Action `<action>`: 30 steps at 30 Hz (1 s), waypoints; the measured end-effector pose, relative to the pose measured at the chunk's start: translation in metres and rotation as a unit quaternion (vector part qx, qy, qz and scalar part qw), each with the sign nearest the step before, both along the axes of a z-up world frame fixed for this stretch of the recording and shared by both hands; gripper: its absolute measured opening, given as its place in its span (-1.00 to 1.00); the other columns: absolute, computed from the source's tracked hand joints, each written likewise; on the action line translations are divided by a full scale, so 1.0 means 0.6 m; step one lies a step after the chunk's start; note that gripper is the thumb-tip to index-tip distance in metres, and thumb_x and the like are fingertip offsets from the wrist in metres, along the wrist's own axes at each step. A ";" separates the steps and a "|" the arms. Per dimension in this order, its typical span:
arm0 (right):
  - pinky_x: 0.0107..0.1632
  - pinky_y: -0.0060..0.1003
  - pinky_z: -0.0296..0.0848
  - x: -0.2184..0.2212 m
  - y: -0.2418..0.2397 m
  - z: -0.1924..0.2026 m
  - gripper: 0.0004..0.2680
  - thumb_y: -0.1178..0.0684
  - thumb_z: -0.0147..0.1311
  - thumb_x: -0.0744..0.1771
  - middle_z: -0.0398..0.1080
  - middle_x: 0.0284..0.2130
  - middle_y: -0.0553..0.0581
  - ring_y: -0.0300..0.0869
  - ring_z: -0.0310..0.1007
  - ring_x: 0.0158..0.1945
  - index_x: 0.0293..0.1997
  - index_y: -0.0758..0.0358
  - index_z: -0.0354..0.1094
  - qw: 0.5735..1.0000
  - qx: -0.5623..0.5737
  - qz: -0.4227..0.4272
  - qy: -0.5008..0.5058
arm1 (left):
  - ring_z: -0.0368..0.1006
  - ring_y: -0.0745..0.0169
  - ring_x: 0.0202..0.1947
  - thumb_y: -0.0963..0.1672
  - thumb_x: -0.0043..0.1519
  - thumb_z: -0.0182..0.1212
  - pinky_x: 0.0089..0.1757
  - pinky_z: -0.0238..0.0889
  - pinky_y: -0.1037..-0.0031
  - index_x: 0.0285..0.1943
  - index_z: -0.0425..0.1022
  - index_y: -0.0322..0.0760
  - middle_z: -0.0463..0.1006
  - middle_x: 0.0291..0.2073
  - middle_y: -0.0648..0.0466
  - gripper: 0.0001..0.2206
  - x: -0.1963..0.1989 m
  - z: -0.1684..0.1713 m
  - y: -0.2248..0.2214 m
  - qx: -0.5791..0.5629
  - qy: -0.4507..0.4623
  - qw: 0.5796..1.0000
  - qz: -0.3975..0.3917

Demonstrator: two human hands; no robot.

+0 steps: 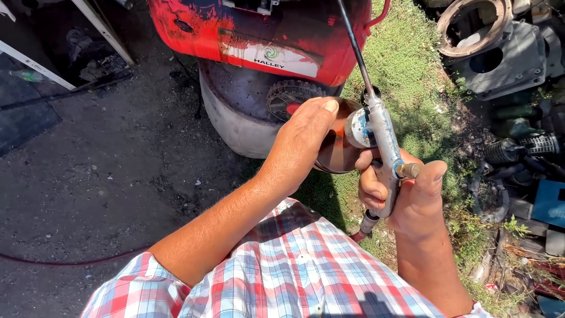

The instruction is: Troubleshooting and inspecting a pneumatic spray gun by disassembling the nozzle and paint cup to check for issues.

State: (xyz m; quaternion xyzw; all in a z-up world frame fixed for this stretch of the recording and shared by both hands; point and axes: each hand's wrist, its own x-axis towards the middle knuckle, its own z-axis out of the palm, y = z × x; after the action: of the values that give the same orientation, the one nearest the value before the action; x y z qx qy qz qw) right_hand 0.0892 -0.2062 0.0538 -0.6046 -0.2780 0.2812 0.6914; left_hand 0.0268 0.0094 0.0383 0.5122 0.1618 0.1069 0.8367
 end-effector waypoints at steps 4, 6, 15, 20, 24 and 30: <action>-0.65 -0.35 0.37 0.005 -0.013 -0.008 -0.11 -0.84 -0.25 0.41 0.20 -0.64 0.02 -0.25 0.28 -0.71 -0.02 0.55 0.48 0.999 -0.001 -0.019 0.028 | 0.35 -0.46 0.65 0.22 0.51 0.19 0.49 0.25 -0.19 0.73 0.43 -0.28 0.48 0.55 -0.48 -0.26 -0.004 -0.057 0.024 0.063 0.001 0.998 -0.008; -0.65 -0.40 0.37 0.004 -0.006 -0.002 -0.16 -0.84 -0.28 0.41 0.17 -0.66 -0.06 -0.32 0.25 -0.73 -0.26 0.44 0.46 0.997 0.045 0.035 0.049 | 0.33 -0.53 0.65 0.23 0.48 0.35 0.49 0.25 -0.34 0.82 0.34 -0.16 0.41 0.61 -0.49 -0.20 0.019 -0.144 0.025 -0.096 -0.026 0.995 -0.025; -0.50 -0.20 0.64 0.037 -0.048 -0.021 -0.14 -0.77 -0.47 0.46 0.39 -0.61 0.13 -0.21 0.47 -0.67 -0.10 0.45 0.57 0.999 -0.046 0.026 -0.005 | 0.69 -0.22 0.30 0.06 0.40 0.58 0.24 0.64 -0.10 0.69 0.43 -0.27 0.67 0.33 -0.28 -0.28 0.021 -0.255 -0.032 -0.337 -0.048 0.940 0.031; -0.42 -0.18 0.69 0.038 -0.078 -0.048 -0.11 -0.78 -0.47 0.44 0.49 -0.54 0.23 -0.18 0.54 -0.61 0.05 0.50 0.59 0.998 -0.056 0.024 0.017 | 0.73 -0.21 0.22 0.04 0.41 0.57 0.18 0.71 -0.10 0.64 0.48 -0.27 0.69 0.25 -0.27 -0.34 0.011 -0.264 -0.047 -0.344 -0.035 0.937 0.051; -0.37 -0.11 0.75 0.025 -0.095 -0.053 -0.10 -0.76 -0.47 0.45 0.52 -0.54 0.27 -0.14 0.58 -0.58 0.10 0.55 0.60 0.997 -0.055 0.051 0.024 | 0.75 -0.17 0.19 0.05 0.39 0.59 0.17 0.71 -0.06 0.54 0.58 -0.25 0.72 0.19 -0.23 -0.41 -0.004 -0.244 -0.057 -0.336 -0.015 0.938 0.080; -0.49 -0.18 0.63 0.023 -0.119 -0.069 -0.11 -0.73 -0.43 0.44 0.54 -0.53 0.35 -0.05 0.62 -0.55 0.16 0.57 0.61 0.995 -0.071 0.071 0.014 | 0.74 -0.13 0.16 0.04 0.37 0.60 0.15 0.72 -0.05 0.49 0.60 -0.26 0.69 0.14 -0.16 -0.43 -0.035 -0.223 -0.074 -0.330 0.008 0.939 0.101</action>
State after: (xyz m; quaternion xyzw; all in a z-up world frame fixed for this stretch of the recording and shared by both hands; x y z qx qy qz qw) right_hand 0.1028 -0.2776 0.0127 -0.6269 -0.2901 0.3571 0.6288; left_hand 0.0060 -0.0347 -0.0957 0.1896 0.2456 0.1270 0.9421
